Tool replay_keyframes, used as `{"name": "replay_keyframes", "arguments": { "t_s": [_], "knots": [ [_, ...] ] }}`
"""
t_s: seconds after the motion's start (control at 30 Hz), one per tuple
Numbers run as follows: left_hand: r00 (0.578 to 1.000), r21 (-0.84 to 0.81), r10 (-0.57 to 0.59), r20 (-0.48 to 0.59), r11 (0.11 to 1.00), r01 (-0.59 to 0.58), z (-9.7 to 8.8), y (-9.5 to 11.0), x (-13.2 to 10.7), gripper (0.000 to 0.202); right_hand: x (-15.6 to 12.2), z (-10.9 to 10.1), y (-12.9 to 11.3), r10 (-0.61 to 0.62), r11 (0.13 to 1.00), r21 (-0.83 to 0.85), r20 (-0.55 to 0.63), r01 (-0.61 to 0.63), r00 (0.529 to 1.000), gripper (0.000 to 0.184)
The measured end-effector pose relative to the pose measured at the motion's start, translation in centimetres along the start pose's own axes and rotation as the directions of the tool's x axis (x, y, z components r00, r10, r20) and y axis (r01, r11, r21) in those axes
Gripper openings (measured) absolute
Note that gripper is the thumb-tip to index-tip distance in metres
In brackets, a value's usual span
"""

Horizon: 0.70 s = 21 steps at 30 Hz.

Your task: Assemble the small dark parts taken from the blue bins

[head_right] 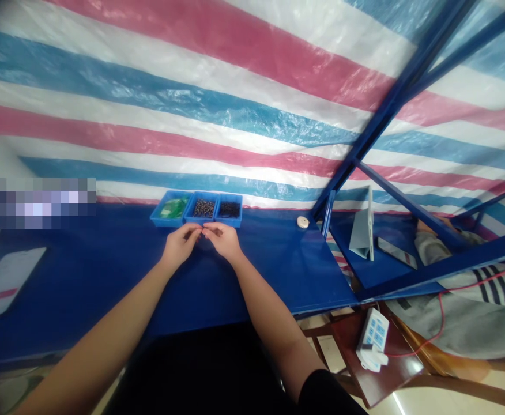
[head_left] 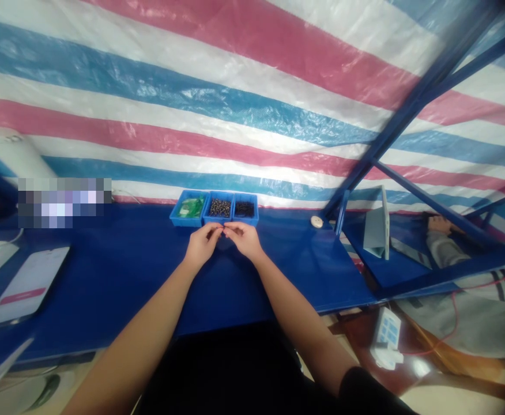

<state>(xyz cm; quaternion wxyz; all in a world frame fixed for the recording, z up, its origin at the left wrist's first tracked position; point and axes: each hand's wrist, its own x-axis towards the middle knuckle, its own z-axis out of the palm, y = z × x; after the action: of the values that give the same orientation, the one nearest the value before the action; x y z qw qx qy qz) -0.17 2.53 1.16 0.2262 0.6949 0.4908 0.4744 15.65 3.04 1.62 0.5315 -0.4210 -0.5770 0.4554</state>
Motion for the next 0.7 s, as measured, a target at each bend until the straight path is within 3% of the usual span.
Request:
{"name": "replay_keyframes", "arguments": {
  "t_s": [0.7],
  "knots": [
    [1.000, 0.046, 0.001, 0.018, 0.999, -0.002, -0.15, 0.32, -0.17, 0.029, 0.09, -0.22, 0.34, -0.004, 0.999, -0.046, -0.016, 0.003, 1.000, 0.033]
  ]
}}
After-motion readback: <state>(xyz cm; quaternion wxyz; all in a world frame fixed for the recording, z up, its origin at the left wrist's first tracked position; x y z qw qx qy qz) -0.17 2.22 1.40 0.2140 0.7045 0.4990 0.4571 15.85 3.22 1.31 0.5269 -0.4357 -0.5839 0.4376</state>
